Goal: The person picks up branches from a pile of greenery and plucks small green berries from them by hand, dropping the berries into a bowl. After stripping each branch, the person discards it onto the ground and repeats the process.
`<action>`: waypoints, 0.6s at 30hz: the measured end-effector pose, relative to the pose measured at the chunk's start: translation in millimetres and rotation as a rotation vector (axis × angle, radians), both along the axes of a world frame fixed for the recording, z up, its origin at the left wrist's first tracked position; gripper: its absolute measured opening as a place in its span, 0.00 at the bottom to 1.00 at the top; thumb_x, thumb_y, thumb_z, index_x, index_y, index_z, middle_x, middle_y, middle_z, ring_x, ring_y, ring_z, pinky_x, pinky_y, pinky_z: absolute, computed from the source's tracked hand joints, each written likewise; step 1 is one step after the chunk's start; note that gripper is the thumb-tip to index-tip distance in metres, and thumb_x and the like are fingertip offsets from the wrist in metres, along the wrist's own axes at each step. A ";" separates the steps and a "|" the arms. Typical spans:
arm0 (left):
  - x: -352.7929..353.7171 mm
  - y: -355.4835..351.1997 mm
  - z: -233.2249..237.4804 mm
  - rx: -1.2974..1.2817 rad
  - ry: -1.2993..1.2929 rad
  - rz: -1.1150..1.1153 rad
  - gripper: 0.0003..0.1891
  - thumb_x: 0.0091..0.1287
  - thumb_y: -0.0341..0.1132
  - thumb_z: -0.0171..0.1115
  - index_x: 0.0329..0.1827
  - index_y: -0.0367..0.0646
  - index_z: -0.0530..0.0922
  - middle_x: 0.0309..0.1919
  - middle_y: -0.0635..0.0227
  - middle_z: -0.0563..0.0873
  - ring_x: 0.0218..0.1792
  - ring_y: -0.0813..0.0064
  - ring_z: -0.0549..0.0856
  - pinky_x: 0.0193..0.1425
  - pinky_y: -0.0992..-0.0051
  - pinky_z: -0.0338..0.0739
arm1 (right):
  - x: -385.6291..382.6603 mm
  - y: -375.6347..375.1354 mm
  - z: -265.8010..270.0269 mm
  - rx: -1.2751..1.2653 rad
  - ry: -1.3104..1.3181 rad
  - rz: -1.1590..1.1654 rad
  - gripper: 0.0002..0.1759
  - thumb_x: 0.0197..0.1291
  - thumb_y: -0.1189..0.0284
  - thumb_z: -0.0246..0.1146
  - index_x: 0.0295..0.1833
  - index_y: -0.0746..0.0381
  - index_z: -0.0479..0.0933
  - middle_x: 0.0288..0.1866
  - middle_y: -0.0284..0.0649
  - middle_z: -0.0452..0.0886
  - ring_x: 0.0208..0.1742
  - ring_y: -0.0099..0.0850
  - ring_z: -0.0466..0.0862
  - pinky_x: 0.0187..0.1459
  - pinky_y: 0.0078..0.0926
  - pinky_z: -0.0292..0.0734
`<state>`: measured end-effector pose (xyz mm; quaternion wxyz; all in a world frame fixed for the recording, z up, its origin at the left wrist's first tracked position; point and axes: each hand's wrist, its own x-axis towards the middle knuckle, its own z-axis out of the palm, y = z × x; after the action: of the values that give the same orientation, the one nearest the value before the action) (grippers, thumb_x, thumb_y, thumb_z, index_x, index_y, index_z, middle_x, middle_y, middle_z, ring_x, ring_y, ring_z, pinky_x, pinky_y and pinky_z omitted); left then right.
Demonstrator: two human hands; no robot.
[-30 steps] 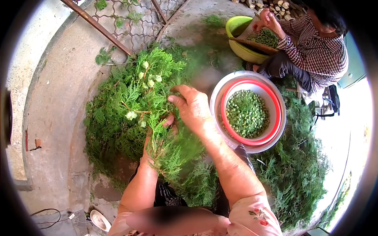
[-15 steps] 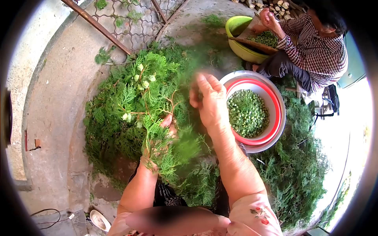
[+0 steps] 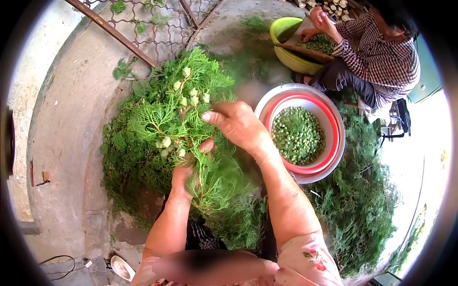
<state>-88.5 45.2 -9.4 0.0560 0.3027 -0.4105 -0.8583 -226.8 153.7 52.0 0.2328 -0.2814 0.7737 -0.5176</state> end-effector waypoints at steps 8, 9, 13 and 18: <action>-10.0 4.7 19.9 -0.146 0.042 0.016 0.13 0.62 0.26 0.57 0.49 0.43 0.70 0.37 0.67 0.82 0.19 0.87 0.70 0.19 0.87 0.64 | 8.8 -0.7 2.1 -0.254 -0.385 -0.227 0.09 0.57 0.70 0.62 0.38 0.65 0.76 0.17 0.30 0.68 0.16 0.18 0.63 0.17 0.18 0.57; -10.3 5.6 19.9 -0.125 0.034 0.041 0.12 0.61 0.28 0.60 0.47 0.43 0.72 0.35 0.70 0.81 0.21 0.87 0.72 0.21 0.87 0.66 | 10.5 -1.1 1.5 -0.264 -0.391 -0.281 0.09 0.61 0.68 0.59 0.37 0.63 0.73 0.15 0.26 0.65 0.12 0.15 0.60 0.15 0.14 0.52; -2.0 3.7 11.5 0.017 0.112 0.052 0.12 0.59 0.33 0.64 0.45 0.44 0.79 0.34 0.76 0.81 0.27 0.87 0.76 0.27 0.87 0.68 | -20.7 22.3 -12.1 -0.674 -0.593 -0.619 0.09 0.60 0.68 0.58 0.33 0.62 0.70 0.19 0.33 0.68 0.15 0.21 0.65 0.15 0.19 0.56; 8.2 -9.1 -5.7 0.274 0.101 0.022 0.16 0.57 0.35 0.65 0.49 0.42 0.78 0.33 0.75 0.81 0.28 0.88 0.76 0.29 0.85 0.69 | -59.2 65.3 -60.6 -0.815 -0.872 -0.989 0.05 0.58 0.76 0.56 0.38 0.66 0.70 0.30 0.40 0.72 0.27 0.31 0.73 0.26 0.28 0.72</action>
<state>-80.3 36.1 -15.1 0.0442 0.2685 -0.2828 -0.9198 -286.0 218.9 -8.6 0.1361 0.2623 0.3963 -0.8693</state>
